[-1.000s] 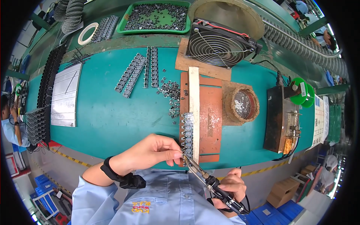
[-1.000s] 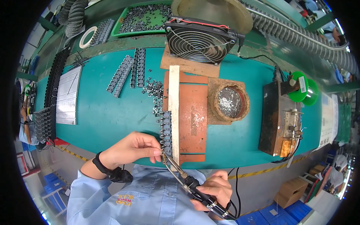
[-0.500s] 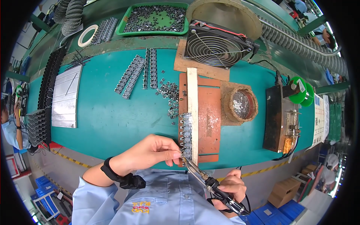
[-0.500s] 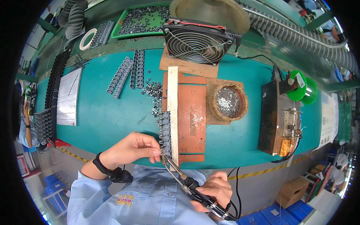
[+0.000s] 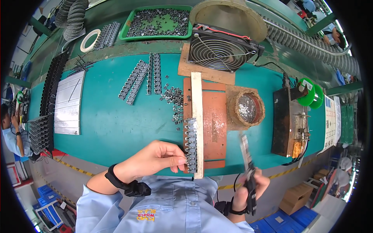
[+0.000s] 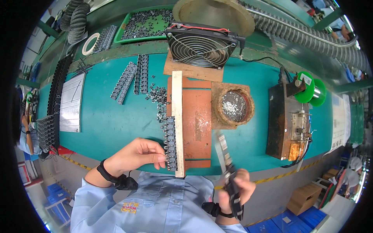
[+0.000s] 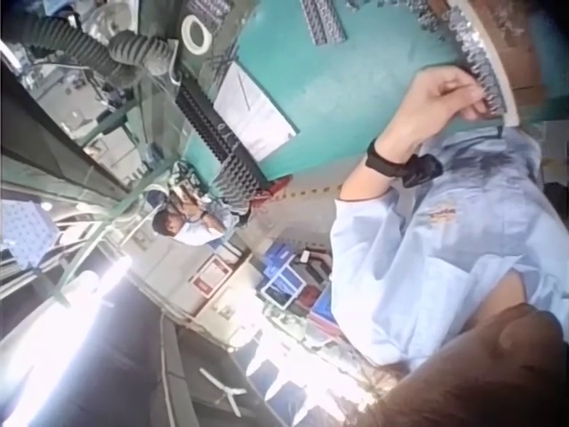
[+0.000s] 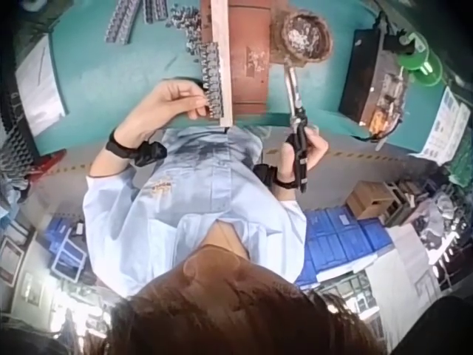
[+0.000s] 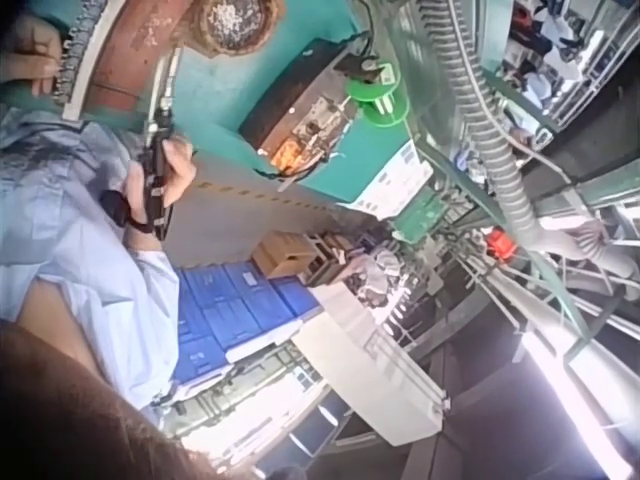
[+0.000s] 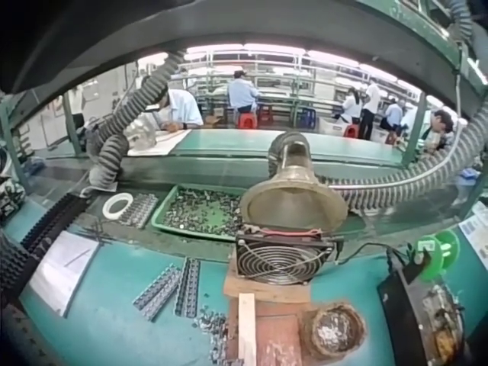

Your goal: Soldering small electronic components onto a metal strip at a factory workbench.

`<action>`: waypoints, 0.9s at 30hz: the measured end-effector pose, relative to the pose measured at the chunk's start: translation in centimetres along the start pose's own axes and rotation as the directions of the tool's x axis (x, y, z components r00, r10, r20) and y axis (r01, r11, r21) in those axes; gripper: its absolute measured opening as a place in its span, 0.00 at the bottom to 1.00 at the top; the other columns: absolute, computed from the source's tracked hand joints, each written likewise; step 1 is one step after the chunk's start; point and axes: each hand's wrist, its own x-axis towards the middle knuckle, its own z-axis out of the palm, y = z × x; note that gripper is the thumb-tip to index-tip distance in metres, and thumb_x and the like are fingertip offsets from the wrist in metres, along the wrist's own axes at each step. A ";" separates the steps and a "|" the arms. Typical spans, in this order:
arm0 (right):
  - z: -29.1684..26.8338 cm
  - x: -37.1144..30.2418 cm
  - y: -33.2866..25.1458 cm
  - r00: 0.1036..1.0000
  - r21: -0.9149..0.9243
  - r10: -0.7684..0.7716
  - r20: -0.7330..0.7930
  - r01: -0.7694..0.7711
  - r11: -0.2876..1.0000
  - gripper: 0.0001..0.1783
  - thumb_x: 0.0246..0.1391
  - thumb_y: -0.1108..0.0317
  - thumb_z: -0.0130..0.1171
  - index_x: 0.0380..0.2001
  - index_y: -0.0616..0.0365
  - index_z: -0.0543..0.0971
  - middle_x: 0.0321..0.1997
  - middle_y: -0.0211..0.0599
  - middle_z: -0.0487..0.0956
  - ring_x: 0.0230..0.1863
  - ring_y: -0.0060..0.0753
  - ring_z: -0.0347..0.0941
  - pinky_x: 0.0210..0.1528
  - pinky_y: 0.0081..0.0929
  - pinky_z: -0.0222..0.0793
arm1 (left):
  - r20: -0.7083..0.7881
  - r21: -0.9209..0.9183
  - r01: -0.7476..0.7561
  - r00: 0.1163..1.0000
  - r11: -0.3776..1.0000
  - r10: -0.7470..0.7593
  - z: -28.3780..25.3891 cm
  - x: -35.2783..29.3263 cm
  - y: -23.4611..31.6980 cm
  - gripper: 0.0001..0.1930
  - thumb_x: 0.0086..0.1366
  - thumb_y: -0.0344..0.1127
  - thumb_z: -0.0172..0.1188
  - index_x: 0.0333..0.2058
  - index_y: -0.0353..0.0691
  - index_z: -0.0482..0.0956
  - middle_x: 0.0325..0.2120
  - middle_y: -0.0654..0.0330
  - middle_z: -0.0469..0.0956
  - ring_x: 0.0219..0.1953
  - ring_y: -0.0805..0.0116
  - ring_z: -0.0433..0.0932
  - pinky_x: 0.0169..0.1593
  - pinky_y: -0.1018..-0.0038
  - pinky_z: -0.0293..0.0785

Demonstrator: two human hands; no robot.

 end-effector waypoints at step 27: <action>0.8 1.9 -1.3 0.938 -0.117 -0.102 0.330 0.148 0.982 0.20 0.30 0.55 0.63 0.24 0.56 0.70 0.12 0.27 0.68 0.16 0.23 0.61 0.36 0.30 0.49 | -0.097 -0.006 -0.040 0.994 0.999 0.039 -0.4 0.5 0.3 0.07 0.58 0.34 0.51 0.29 0.36 0.72 0.21 0.67 0.71 0.24 0.80 0.70 0.31 0.84 0.67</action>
